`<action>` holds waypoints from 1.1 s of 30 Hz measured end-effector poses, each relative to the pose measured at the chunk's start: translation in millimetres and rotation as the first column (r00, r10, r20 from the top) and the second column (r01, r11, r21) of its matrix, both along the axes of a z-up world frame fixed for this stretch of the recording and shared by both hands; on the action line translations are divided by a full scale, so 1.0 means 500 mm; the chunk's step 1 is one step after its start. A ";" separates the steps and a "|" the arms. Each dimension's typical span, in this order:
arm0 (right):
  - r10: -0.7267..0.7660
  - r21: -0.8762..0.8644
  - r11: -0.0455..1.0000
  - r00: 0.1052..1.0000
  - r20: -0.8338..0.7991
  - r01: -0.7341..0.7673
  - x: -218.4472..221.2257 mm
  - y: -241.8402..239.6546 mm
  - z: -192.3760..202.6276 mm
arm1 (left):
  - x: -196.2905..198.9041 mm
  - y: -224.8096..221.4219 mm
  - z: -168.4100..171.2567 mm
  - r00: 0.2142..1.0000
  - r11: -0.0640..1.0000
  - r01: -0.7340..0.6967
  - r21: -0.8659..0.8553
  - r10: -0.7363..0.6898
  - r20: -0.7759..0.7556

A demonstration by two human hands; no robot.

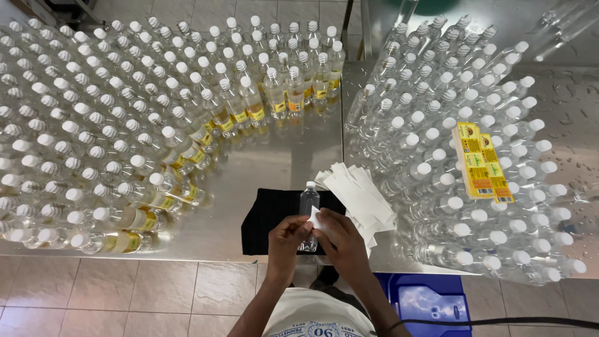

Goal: The person repeatedly picks up clear plastic bottles from a metal table, applies a yellow label to each one, and places the labeled bottles into a blue bin. The process is repeated for multiple bottles.

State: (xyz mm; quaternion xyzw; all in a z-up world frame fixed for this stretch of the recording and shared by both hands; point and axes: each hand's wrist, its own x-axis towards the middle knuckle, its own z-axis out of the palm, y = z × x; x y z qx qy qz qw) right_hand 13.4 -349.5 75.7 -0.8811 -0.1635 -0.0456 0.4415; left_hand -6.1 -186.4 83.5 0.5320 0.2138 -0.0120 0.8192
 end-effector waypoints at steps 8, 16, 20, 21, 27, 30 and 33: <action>-0.046 0.406 0.888 0.919 -0.392 0.218 -0.013 0.110 0.052 | 0.018 0.073 -0.042 0.999 0.983 0.042 -0.181 -0.043 -0.004; -0.200 0.331 0.899 0.942 -0.270 0.285 -0.002 0.172 0.051 | 0.035 0.150 -0.012 0.990 0.985 0.140 -0.104 -0.142 -0.013; -0.213 0.376 0.816 0.834 -0.509 0.438 0.017 0.198 0.052 | 0.044 0.191 -0.011 0.984 0.982 0.178 0.059 -0.179 0.011; -0.213 0.373 0.803 0.808 -0.549 0.465 0.027 0.204 0.052 | 0.050 0.200 -0.005 0.982 0.977 0.185 0.104 -0.187 0.006; -0.031 0.520 0.696 0.744 -0.667 0.495 0.045 0.220 0.018 | 0.064 0.243 -0.019 0.996 0.996 0.092 -0.014 -0.092 -0.008; 0.200 0.676 0.564 0.717 -0.668 0.474 0.044 0.228 0.012 | 0.072 0.255 -0.036 0.998 0.995 0.054 -0.085 -0.055 -0.009; 0.283 0.703 0.502 0.672 -0.684 0.504 0.039 0.235 0.004 | 0.072 0.266 -0.065 0.995 0.974 0.083 -0.209 -0.093 -0.041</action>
